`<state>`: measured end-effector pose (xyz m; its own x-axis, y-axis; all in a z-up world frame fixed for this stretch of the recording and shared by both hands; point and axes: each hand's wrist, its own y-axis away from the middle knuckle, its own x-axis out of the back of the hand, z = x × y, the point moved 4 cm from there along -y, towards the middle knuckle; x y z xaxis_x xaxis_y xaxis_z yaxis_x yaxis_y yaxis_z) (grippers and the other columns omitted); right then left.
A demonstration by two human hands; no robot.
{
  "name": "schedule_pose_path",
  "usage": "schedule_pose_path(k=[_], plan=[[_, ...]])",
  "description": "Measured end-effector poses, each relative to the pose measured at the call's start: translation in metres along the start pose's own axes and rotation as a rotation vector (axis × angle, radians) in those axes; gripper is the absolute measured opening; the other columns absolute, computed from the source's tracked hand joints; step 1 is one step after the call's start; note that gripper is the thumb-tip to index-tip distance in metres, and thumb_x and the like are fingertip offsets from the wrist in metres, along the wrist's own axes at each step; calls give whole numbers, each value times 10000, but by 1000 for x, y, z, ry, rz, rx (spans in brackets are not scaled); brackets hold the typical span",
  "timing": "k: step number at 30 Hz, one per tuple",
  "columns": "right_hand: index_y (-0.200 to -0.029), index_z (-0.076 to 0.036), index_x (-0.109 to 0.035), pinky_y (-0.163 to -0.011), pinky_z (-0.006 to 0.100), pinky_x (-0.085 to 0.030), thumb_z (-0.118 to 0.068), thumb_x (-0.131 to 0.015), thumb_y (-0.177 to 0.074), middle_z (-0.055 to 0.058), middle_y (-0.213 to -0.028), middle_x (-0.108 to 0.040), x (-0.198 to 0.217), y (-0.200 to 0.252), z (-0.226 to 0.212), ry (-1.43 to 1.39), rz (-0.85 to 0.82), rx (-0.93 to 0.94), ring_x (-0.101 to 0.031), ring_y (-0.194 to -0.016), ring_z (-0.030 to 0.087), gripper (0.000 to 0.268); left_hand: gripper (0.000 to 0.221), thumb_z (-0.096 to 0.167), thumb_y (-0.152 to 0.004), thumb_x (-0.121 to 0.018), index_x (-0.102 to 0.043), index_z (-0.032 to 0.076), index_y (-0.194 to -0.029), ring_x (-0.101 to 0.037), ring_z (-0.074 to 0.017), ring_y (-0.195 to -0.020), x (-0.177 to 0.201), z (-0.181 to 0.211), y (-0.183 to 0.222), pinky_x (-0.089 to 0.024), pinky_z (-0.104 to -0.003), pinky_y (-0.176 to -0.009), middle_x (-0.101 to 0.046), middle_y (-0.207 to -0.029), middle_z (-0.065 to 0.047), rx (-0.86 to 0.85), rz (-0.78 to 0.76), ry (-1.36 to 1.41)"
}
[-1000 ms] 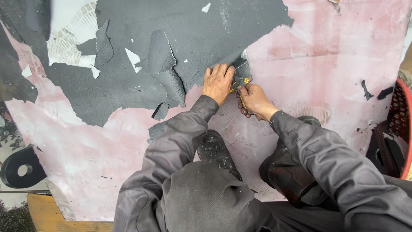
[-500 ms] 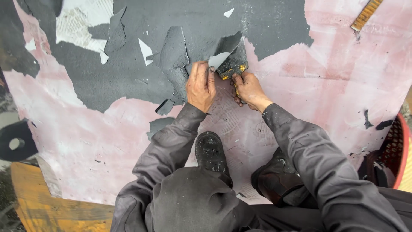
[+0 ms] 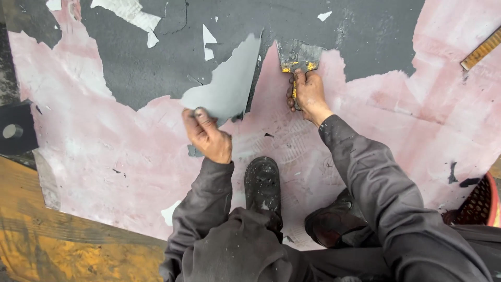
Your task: Scraping old paint or protective coating off a large metal industrial component using a hand scraper.
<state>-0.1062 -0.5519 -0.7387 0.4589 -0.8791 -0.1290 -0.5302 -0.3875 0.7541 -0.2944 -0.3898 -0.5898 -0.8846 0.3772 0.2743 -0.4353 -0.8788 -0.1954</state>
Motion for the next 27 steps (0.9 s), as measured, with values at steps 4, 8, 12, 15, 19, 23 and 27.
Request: schedule_pose_path(k=[4,8,12,15,19,23,27], plan=[[-923,-25,-515,-335,347,-380,-325,-458,-1098,74,-586,-537,-7,-6,-8,2,8,-4,-510,-408,180,351,280,242,-1200,-496,-501,19,-1031,-397,-94,-846,67,22,-46,-381,-258,-767,-431,-924,-4,-62,155,-205],[-921,-29,-513,-337,343,-377,-333,-458,-1101,70,-593,-534,-6,2,-40,46,-16,24,-500,-408,169,358,275,248,-1154,-537,-537,30,-986,-393,-93,-678,133,21,-64,-350,-256,-611,-447,-785,-26,117,210,-120],[-975,-42,-550,-378,321,-400,-298,-486,-1133,57,-651,-578,-5,26,-97,138,-88,262,-531,-449,142,307,217,237,-1099,-579,-556,39,-1015,-533,-146,-659,232,-36,-40,-468,-289,-575,-566,-857,-71,309,361,232],[-1038,-45,-534,-418,316,-421,-287,-495,-1177,68,-684,-572,-19,52,-145,171,-194,520,-549,-490,149,282,162,164,-1071,-613,-558,30,-1142,-644,-206,-866,281,-69,-31,-582,-335,-762,-622,-1017,-111,307,499,431],[-1100,-47,-558,-435,316,-465,-265,-485,-1162,68,-714,-613,-25,77,-129,254,-237,440,-581,-512,149,238,353,14,-1018,-666,-534,48,-1343,-670,-256,-1149,292,-98,-10,-620,-384,-1026,-596,-1241,-126,234,470,351],[-1104,-72,-563,-415,326,-482,-252,-488,-1086,63,-686,-618,-24,105,-17,215,-246,127,-583,-481,164,196,397,13,-948,-650,-547,51,-1329,-695,-249,-1090,204,-88,7,-609,-398,-893,-603,-1297,-92,402,418,144],[-1089,-26,-575,-400,330,-447,-267,-466,-1072,84,-671,-596,-34,151,74,205,-228,-191,-546,-458,181,265,189,80,-1038,-624,-615,32,-1220,-694,-127,-844,108,-113,63,-582,-270,-678,-729,-1044,-91,530,-131,193]])
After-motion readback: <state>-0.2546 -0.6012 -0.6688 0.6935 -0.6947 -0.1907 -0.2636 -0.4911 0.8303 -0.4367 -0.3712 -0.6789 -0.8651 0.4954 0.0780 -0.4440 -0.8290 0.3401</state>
